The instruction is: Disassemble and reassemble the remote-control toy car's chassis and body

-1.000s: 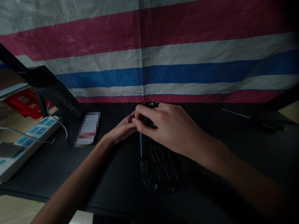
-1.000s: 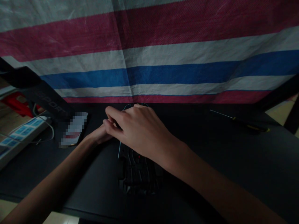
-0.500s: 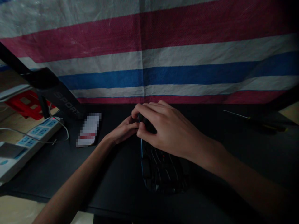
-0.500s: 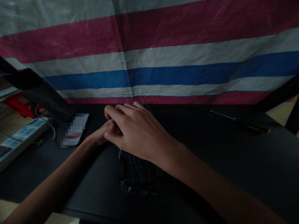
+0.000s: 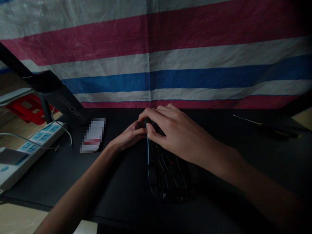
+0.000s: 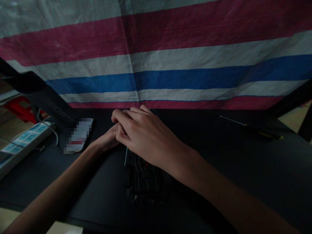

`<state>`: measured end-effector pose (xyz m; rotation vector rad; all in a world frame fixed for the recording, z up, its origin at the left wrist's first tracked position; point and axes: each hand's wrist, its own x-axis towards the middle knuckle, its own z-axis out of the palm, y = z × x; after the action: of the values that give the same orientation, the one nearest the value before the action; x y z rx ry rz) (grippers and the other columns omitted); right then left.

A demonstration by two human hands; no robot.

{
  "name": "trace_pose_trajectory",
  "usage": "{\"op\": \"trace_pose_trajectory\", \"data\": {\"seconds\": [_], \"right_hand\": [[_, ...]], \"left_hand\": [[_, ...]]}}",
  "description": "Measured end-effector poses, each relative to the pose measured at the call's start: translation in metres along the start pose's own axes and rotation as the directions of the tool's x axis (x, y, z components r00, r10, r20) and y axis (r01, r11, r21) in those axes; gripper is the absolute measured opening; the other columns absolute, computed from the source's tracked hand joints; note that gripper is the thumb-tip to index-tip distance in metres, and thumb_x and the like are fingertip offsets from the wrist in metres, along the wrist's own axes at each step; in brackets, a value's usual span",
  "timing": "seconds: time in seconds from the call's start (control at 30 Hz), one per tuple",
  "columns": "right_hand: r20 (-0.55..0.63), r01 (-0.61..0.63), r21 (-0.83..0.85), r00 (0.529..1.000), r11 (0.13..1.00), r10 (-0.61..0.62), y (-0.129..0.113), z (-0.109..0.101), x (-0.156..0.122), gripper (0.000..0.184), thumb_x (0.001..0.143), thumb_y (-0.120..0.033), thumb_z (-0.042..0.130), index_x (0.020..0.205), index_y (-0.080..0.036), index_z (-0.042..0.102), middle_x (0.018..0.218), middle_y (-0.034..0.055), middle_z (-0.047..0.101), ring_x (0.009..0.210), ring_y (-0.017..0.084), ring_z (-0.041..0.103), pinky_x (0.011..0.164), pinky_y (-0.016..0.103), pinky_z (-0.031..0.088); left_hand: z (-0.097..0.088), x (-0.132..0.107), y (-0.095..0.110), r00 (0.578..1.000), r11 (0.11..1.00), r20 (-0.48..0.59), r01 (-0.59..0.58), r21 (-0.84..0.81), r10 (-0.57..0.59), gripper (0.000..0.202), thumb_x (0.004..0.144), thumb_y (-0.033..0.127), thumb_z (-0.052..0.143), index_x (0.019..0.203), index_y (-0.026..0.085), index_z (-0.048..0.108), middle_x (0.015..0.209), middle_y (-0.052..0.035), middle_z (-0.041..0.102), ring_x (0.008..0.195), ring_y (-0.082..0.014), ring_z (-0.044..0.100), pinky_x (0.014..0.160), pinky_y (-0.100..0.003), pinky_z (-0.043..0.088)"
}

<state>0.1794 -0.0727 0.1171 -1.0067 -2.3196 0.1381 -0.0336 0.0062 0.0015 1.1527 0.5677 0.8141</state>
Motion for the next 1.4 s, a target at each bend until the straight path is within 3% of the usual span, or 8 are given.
{"op": "trace_pose_trajectory", "data": {"seconds": [0.17, 0.5, 0.63, 0.87, 1.0, 1.13, 1.27, 1.4], "right_hand": [[0.011, -0.115, -0.1, 0.993, 0.988, 0.117, -0.0022, -0.0001, 0.0002, 0.016, 0.112, -0.025, 0.057, 0.112, -0.019, 0.072, 0.093, 0.0063, 0.077, 0.086, 0.024, 0.068, 0.088, 0.038, 0.046], [0.007, -0.045, -0.031, 0.999, 0.999, 0.045, -0.0045, 0.0003, -0.0014, 0.017, 0.109, -0.022, 0.061, 0.123, -0.021, 0.072, 0.109, 0.0065, 0.081, 0.099, 0.023, 0.071, 0.094, 0.037, 0.046], [0.003, -0.1, -0.074, 0.995, 0.992, 0.101, -0.0038, -0.0014, -0.0003, 0.018, 0.111, -0.026, 0.06, 0.111, -0.021, 0.077, 0.091, 0.0046, 0.079, 0.088, 0.023, 0.07, 0.09, 0.037, 0.046], [-0.004, -0.078, -0.067, 0.997, 0.995, 0.078, -0.006, 0.0016, -0.0012, 0.02, 0.113, -0.026, 0.056, 0.11, -0.02, 0.075, 0.095, 0.0057, 0.081, 0.087, 0.023, 0.071, 0.088, 0.037, 0.046], [-0.046, -0.007, -0.042, 0.999, 0.999, 0.005, -0.0065, 0.0043, -0.0011, 0.017, 0.109, -0.018, 0.056, 0.116, -0.019, 0.072, 0.108, 0.0078, 0.082, 0.101, 0.023, 0.073, 0.098, 0.038, 0.046], [0.027, -0.122, -0.077, 0.992, 0.989, 0.125, -0.005, 0.0014, -0.0009, 0.017, 0.113, -0.026, 0.056, 0.114, -0.021, 0.072, 0.092, 0.005, 0.079, 0.084, 0.022, 0.07, 0.083, 0.035, 0.046], [0.039, -0.041, 0.012, 0.998, 0.999, 0.04, -0.0039, -0.0029, -0.0017, 0.015, 0.105, -0.018, 0.063, 0.118, -0.021, 0.068, 0.106, 0.0054, 0.079, 0.098, 0.022, 0.07, 0.093, 0.035, 0.048], [0.063, -0.132, -0.038, 0.989, 0.991, 0.134, -0.0035, -0.0047, -0.0013, 0.01, 0.11, -0.026, 0.062, 0.116, -0.022, 0.069, 0.092, 0.0029, 0.076, 0.084, 0.021, 0.067, 0.085, 0.035, 0.047]], "left_hand": [[-0.0011, 0.002, -0.0013, 1.0, 0.999, 0.013, -0.024, -0.031, 0.024, 0.034, 0.083, 0.027, 0.095, 0.11, 0.021, 0.076, 0.097, -0.0031, 0.076, 0.093, -0.0171, 0.072, 0.085, -0.025, 0.058], [0.001, -0.0004, 0.001, 0.999, 1.0, -0.034, 0.006, -0.021, -0.007, 0.036, 0.08, 0.028, 0.098, 0.106, 0.02, 0.075, 0.091, -0.0003, 0.074, 0.091, -0.015, 0.071, 0.086, -0.023, 0.058], [0.0025, -0.0003, 0.0019, 0.999, 1.0, -0.038, 0.015, -0.015, -0.016, 0.033, 0.081, 0.028, 0.097, 0.104, 0.02, 0.075, 0.093, -0.0012, 0.075, 0.096, -0.0167, 0.072, 0.087, -0.023, 0.059], [0.0068, -0.0025, 0.0052, 0.999, 1.0, -0.026, -0.02, 0.009, 0.02, 0.034, 0.084, 0.026, 0.093, 0.112, 0.019, 0.075, 0.104, -0.0047, 0.078, 0.101, -0.02, 0.073, 0.09, -0.028, 0.059], [0.0063, -0.002, 0.0046, 1.0, 1.0, -0.025, -0.017, 0.018, 0.018, 0.03, 0.083, 0.027, 0.094, 0.105, 0.02, 0.074, 0.098, -0.0008, 0.075, 0.091, -0.0149, 0.07, 0.083, -0.024, 0.056], [0.0037, 0.0004, 0.0028, 1.0, 1.0, -0.004, -0.026, 0.002, 0.026, 0.034, 0.083, 0.028, 0.093, 0.11, 0.021, 0.075, 0.094, -0.0029, 0.075, 0.093, -0.0188, 0.072, 0.087, -0.028, 0.058], [0.0047, -0.0004, 0.0052, 1.0, 1.0, 0.001, -0.012, -0.011, 0.012, 0.038, 0.081, 0.023, 0.093, 0.113, 0.021, 0.074, 0.085, 0.0006, 0.072, 0.085, -0.0168, 0.071, 0.088, -0.028, 0.06], [0.0045, -0.0009, 0.0051, 1.0, 1.0, 0.011, -0.008, 0.003, 0.008, 0.031, 0.084, 0.024, 0.092, 0.109, 0.02, 0.074, 0.097, -0.005, 0.078, 0.1, -0.0211, 0.075, 0.091, -0.028, 0.059]]}}
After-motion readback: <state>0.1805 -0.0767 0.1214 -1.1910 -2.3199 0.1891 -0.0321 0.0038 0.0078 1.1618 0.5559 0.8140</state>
